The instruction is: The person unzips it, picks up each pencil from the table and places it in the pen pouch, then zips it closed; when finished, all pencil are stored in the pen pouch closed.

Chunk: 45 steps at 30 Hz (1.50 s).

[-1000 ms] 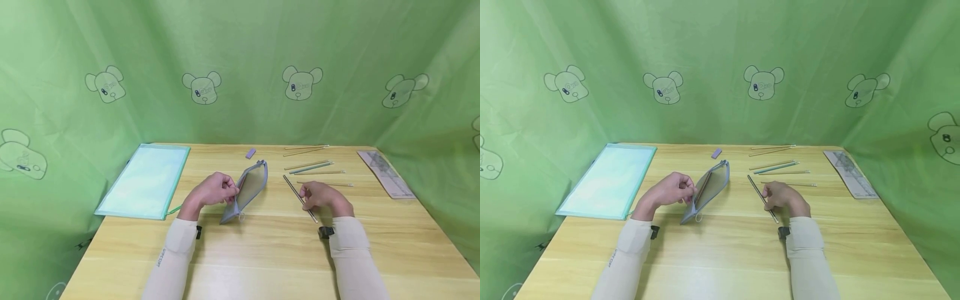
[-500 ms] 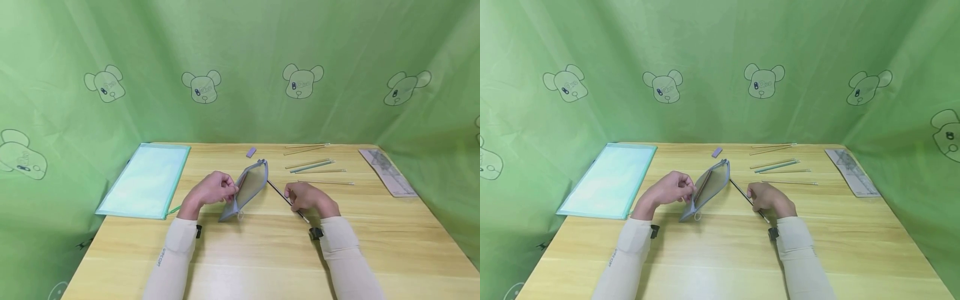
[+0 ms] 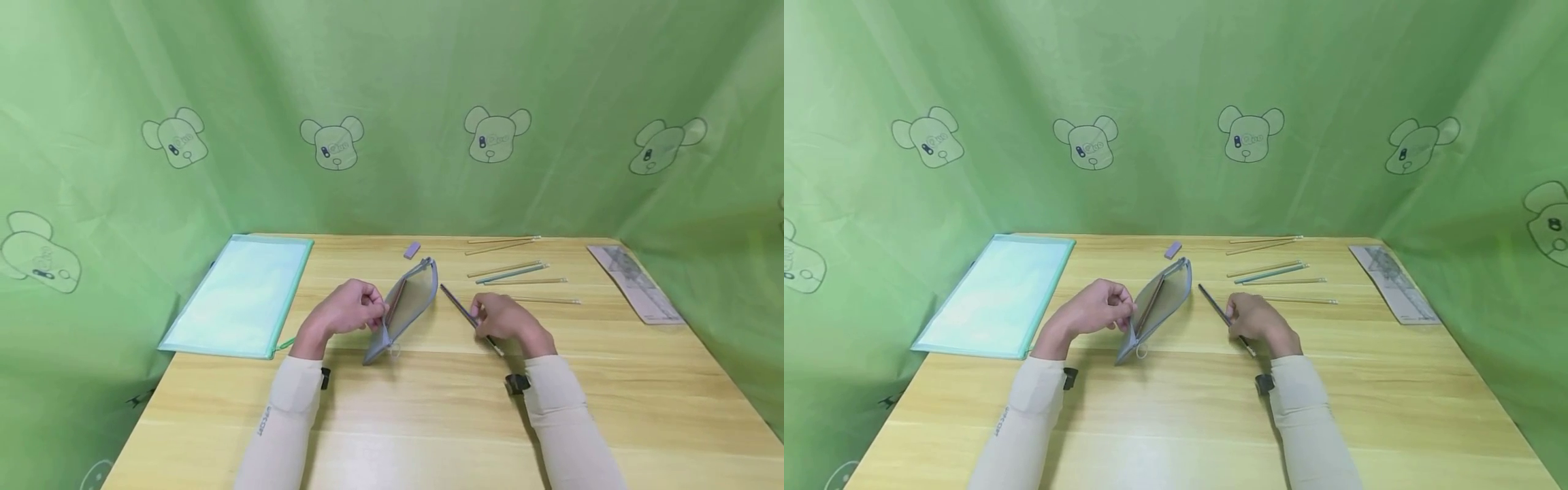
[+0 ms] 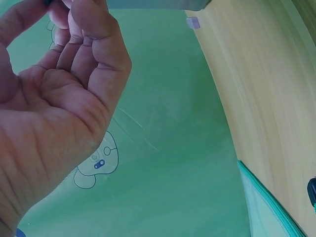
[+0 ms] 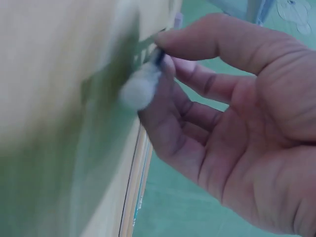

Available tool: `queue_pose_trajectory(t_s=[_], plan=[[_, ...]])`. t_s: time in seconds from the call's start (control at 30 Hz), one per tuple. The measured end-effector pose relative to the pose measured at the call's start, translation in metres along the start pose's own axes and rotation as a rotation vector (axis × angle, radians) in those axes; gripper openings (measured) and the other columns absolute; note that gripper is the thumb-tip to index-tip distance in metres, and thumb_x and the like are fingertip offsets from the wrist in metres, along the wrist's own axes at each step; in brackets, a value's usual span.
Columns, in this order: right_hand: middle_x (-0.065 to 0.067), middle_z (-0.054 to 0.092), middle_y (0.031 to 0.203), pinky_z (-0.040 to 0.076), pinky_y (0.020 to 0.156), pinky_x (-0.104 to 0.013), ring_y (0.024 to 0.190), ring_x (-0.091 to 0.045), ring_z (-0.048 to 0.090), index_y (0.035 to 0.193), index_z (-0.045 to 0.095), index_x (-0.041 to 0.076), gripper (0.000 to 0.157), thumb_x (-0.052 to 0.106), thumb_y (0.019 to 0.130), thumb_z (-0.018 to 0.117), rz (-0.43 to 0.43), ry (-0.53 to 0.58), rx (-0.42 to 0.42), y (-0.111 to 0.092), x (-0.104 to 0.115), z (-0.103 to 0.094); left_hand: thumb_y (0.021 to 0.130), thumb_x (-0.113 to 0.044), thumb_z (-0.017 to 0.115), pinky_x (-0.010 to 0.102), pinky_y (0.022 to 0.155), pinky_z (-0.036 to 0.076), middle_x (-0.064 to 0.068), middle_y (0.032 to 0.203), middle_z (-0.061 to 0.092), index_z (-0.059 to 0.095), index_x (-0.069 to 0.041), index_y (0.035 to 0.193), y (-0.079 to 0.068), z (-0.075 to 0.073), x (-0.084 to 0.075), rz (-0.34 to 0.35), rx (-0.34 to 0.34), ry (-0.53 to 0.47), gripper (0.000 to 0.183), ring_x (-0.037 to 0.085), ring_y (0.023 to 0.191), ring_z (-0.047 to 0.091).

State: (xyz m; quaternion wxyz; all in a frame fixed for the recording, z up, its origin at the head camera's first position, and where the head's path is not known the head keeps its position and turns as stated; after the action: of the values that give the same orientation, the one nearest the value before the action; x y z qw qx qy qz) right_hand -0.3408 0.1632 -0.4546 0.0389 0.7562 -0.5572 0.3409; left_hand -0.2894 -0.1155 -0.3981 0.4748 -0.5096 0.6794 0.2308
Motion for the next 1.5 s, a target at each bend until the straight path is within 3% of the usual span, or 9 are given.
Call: queue_pose_trajectory(t_s=[0.1, 0.23, 0.33, 0.47, 0.67, 0.8, 0.93, 1.17, 1.5], plan=[[-0.007, 0.063, 0.094, 0.053, 0.071, -0.029, 0.085, -0.02, 0.06, 0.11, 0.061, 0.0, 0.027, -0.004, 0.086, 0.072, -0.021, 0.108, -0.057, -0.003, -0.003, -0.014, 0.105, -0.015, 0.066, 0.034, 0.071, 0.059, 0.01, 0.09, 0.077, 0.072, -0.002, 0.096, 0.001, 0.0, -0.001, 0.005, -0.003, -0.002, 0.017, 0.033, 0.083, 0.078], [-0.005, 0.059, 0.096, 0.054, 0.072, -0.025, 0.086, -0.015, 0.058, 0.114, 0.057, -0.006, 0.027, -0.003, 0.09, 0.069, -0.086, 0.353, -0.101, -0.012, 0.001, -0.033, 0.105, -0.015, 0.066, 0.034, 0.072, 0.059, 0.01, 0.089, 0.077, 0.072, -0.003, 0.096, 0.002, 0.0, -0.001, 0.0, -0.005, 0.001, 0.016, 0.034, 0.084, 0.079], [-0.006, 0.058, 0.101, 0.057, 0.075, -0.025, 0.088, -0.013, 0.06, 0.119, 0.054, -0.008, 0.033, -0.002, 0.09, 0.067, -0.122, 0.503, -0.09, -0.02, 0.009, -0.042, 0.105, -0.015, 0.066, 0.034, 0.072, 0.059, 0.01, 0.089, 0.077, 0.072, -0.002, 0.097, 0.003, 0.001, 0.0, -0.006, -0.005, 0.001, 0.017, 0.036, 0.086, 0.079], [-0.007, 0.06, 0.104, 0.061, 0.083, -0.028, 0.092, -0.015, 0.064, 0.12, 0.054, -0.009, 0.035, -0.002, 0.088, 0.066, -0.162, 0.571, -0.044, -0.028, 0.025, -0.047, 0.105, -0.015, 0.067, 0.034, 0.074, 0.06, 0.01, 0.089, 0.077, 0.072, 0.004, 0.103, 0.003, 0.002, 0.001, -0.015, -0.008, -0.011, 0.02, 0.041, 0.091, 0.078], [-0.004, 0.06, 0.096, 0.056, 0.077, -0.024, 0.09, -0.015, 0.061, 0.115, 0.054, -0.007, 0.031, -0.009, 0.084, 0.059, -0.241, 0.546, 0.067, -0.038, 0.046, -0.042, 0.105, -0.014, 0.067, 0.034, 0.071, 0.059, 0.009, 0.088, 0.076, 0.07, 0.006, 0.104, 0.003, 0.003, 0.001, -0.009, -0.023, -0.015, 0.021, 0.037, 0.087, 0.078], [-0.005, 0.059, 0.096, 0.053, 0.073, -0.024, 0.09, -0.016, 0.059, 0.11, 0.055, -0.006, 0.03, -0.009, 0.081, 0.059, -0.239, 0.493, 0.126, -0.041, 0.05, -0.036, 0.105, -0.015, 0.067, 0.027, 0.066, 0.055, 0.009, 0.087, 0.076, 0.071, 0.005, 0.101, 0.004, 0.002, 0.0, -0.003, -0.033, -0.007, 0.02, 0.035, 0.084, 0.078], [-0.006, 0.06, 0.097, 0.054, 0.072, -0.025, 0.089, -0.017, 0.059, 0.107, 0.055, -0.003, 0.027, -0.007, 0.081, 0.063, -0.212, 0.461, 0.134, -0.039, 0.052, -0.029, 0.105, -0.015, 0.067, 0.029, 0.071, 0.06, 0.011, 0.089, 0.077, 0.071, 0.0, 0.096, 0.004, 0.006, -0.001, 0.004, -0.02, -0.01, 0.018, 0.03, 0.082, 0.079], [-0.004, 0.057, 0.09, 0.051, 0.068, -0.024, 0.081, -0.015, 0.055, 0.103, 0.058, -0.003, 0.021, -0.004, 0.084, 0.066, -0.147, 0.409, -0.002, -0.027, 0.059, -0.02, 0.105, -0.013, 0.067, 0.05, 0.086, 0.066, 0.009, 0.088, 0.076, 0.071, -0.003, 0.093, 0.004, 0.018, -0.009, 0.027, 0.032, 0.005, 0.016, 0.023, 0.078, 0.077], [-0.013, 0.069, 0.104, 0.054, 0.074, -0.029, 0.088, -0.021, 0.065, 0.101, 0.065, 0.002, 0.019, 0.001, 0.085, 0.076, -0.092, 0.297, -0.198, -0.017, 0.074, -0.01, 0.104, -0.011, 0.066, 0.043, 0.079, 0.065, 0.008, 0.088, 0.077, 0.071, -0.003, 0.093, 0.007, 0.028, -0.014, 0.056, 0.073, -0.004, 0.015, 0.018, 0.075, 0.074]])
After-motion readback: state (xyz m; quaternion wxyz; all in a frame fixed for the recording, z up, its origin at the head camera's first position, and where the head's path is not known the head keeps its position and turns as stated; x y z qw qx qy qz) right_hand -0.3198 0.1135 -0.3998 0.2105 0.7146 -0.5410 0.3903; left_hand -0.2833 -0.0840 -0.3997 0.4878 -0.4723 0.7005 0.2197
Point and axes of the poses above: each hand's wrist, its own y-axis towards the middle knuckle, its own z-axis out of the palm, x = y × z, the point moved 8 cm from there along y, towards the middle knuckle
